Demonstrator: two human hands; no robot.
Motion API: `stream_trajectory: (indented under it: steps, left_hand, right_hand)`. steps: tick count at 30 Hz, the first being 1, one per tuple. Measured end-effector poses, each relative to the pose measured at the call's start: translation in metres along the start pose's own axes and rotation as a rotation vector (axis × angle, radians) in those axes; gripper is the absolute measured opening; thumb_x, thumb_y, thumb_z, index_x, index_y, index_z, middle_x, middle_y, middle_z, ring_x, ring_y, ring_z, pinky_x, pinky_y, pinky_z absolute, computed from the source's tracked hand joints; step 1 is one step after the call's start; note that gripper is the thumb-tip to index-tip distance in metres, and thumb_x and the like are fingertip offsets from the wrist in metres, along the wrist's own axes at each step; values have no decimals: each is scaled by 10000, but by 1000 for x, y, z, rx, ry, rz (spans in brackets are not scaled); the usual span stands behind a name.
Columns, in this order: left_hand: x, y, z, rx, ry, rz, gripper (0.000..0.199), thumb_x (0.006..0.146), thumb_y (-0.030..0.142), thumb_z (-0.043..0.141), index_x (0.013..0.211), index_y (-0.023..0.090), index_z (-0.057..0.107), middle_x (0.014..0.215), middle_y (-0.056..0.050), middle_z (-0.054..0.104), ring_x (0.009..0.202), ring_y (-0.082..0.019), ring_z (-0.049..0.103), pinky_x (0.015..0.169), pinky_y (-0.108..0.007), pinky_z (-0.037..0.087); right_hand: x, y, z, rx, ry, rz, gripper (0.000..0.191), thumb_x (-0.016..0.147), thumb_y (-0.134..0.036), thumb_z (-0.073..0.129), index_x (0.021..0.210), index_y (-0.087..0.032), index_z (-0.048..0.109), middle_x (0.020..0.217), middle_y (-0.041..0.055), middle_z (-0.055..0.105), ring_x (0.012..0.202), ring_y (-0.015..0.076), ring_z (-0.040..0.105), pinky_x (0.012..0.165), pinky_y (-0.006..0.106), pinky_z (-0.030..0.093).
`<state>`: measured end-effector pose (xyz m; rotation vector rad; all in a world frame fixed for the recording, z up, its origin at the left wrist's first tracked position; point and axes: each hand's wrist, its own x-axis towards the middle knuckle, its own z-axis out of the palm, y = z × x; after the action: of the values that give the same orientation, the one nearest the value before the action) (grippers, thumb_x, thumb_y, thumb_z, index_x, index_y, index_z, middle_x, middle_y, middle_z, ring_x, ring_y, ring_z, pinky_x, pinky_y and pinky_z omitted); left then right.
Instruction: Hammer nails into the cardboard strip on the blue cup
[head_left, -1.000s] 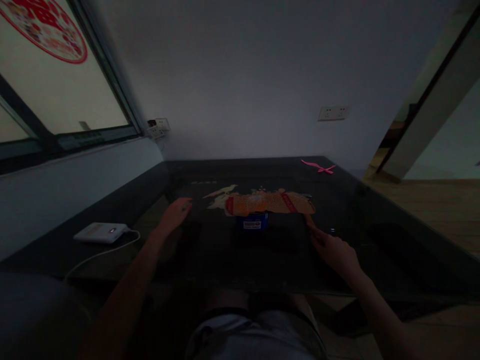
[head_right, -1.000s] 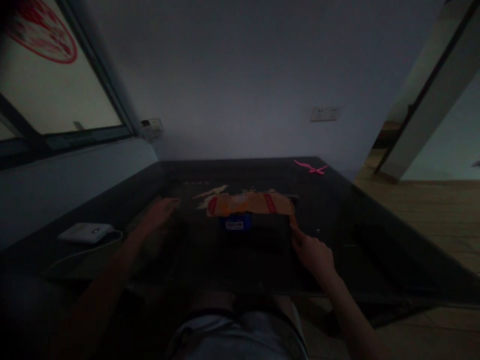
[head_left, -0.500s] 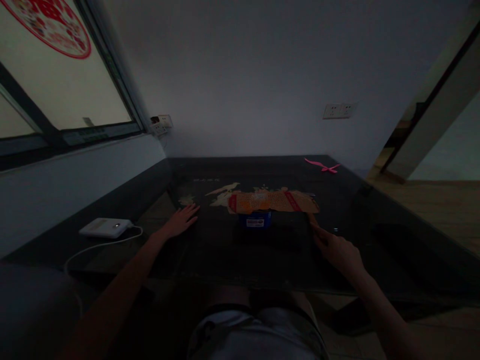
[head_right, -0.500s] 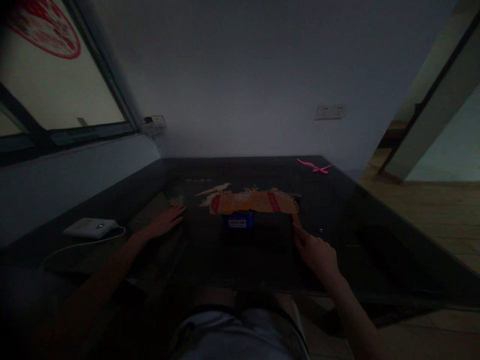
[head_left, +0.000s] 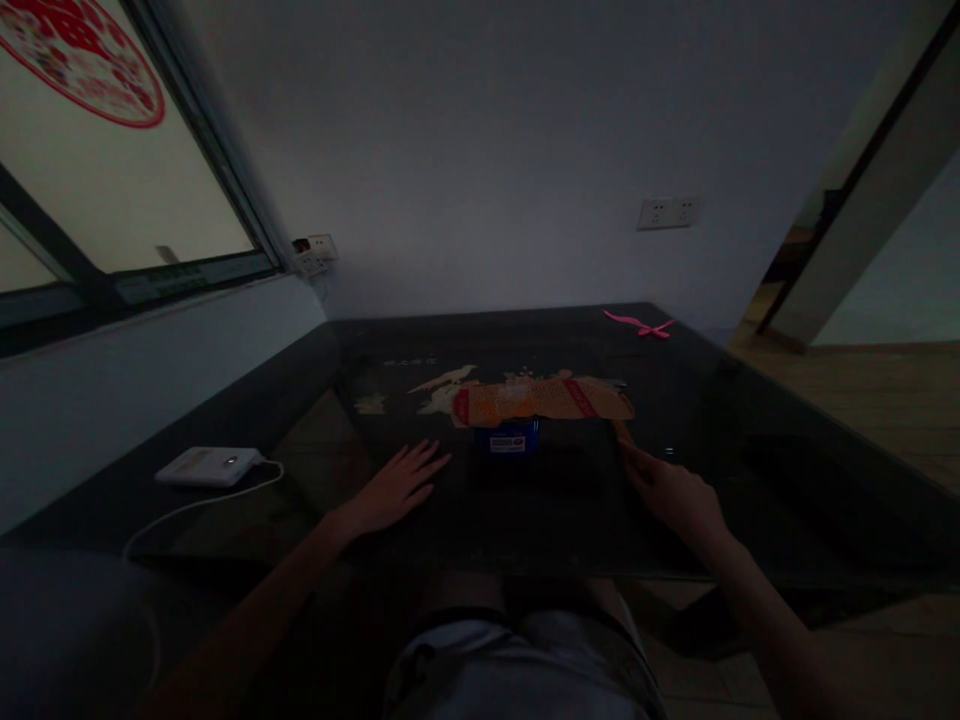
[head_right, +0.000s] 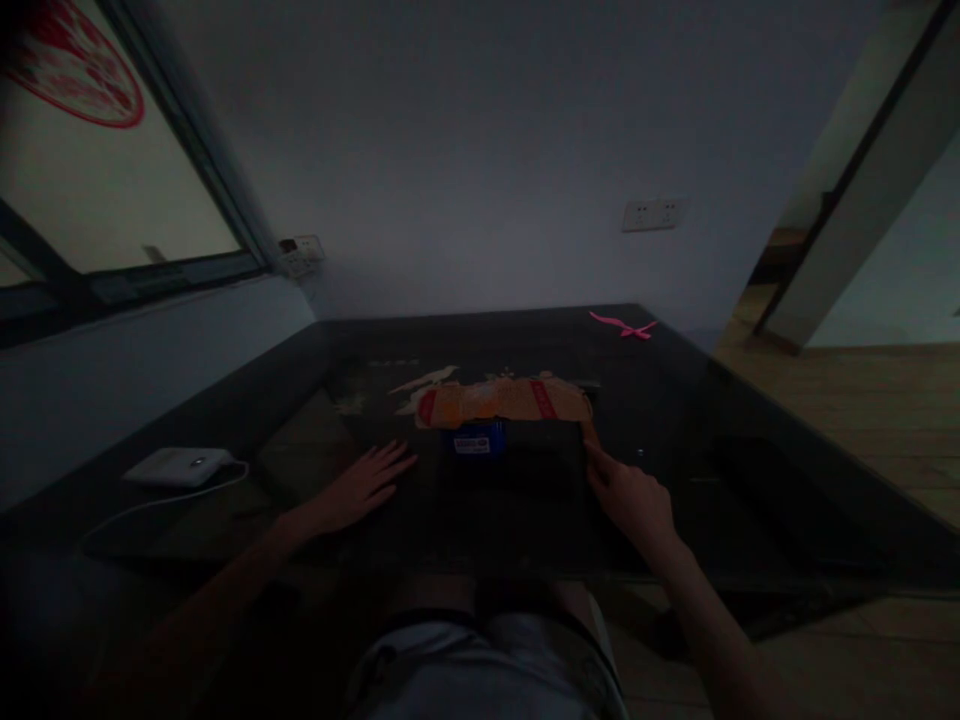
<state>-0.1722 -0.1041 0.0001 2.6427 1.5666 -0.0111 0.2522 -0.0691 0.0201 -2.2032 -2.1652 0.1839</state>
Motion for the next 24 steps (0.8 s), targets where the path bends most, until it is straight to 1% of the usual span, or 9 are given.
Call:
stream_trajectory:
  steps: [3,5,12,16,20,24]
  left_hand:
    - [2,28,-4,-28,6,90,508,940,385,255,1432,369,130,1522,1,121,1396,-209,109,1123,-468,131]
    - [5,39,-7,-47,11,124,510,939,365,272,1430,373,135,1520,3,132,1394,-208,120,1126,-468,133]
    - [14,64,-12,-81,0,225,510,939,333,278,1431,368,151,1524,6,103,1395,-205,115,1134,-462,124]
    - [22,84,-14,-84,-16,316,518,933,317,299,1432,355,164,1523,-6,106,1396,-206,103,1134,-466,118]
    - [35,105,-17,-108,-5,404,534,920,325,335,1431,346,180,1519,-14,125,1394,-219,120,1130,-468,133]
    - [54,118,-14,-111,1,450,543,915,339,347,1432,337,184,1517,-22,135,1395,-227,113,1124,-478,140]
  right_hand:
    - [-1,0,0,0,14,-3,494,905,-472,262,1361,-355,414,977,106,712,819,295,677,638,364,477]
    - [-1,0,1,-5,22,2,490,903,-473,269,1358,-362,415,975,102,712,817,291,678,637,360,477]
    - [1,1,2,-11,25,5,486,900,-480,282,1346,-364,433,963,100,717,808,290,678,637,359,474]
    - [0,0,2,-16,29,11,485,899,-470,284,1347,-361,434,966,100,715,821,300,677,637,363,476]
    - [-1,0,1,-12,29,6,483,899,-451,296,1359,-362,414,965,99,714,818,292,678,636,358,478]
    - [0,1,1,-18,25,4,485,901,-459,288,1361,-364,410,959,102,715,806,288,679,626,350,477]
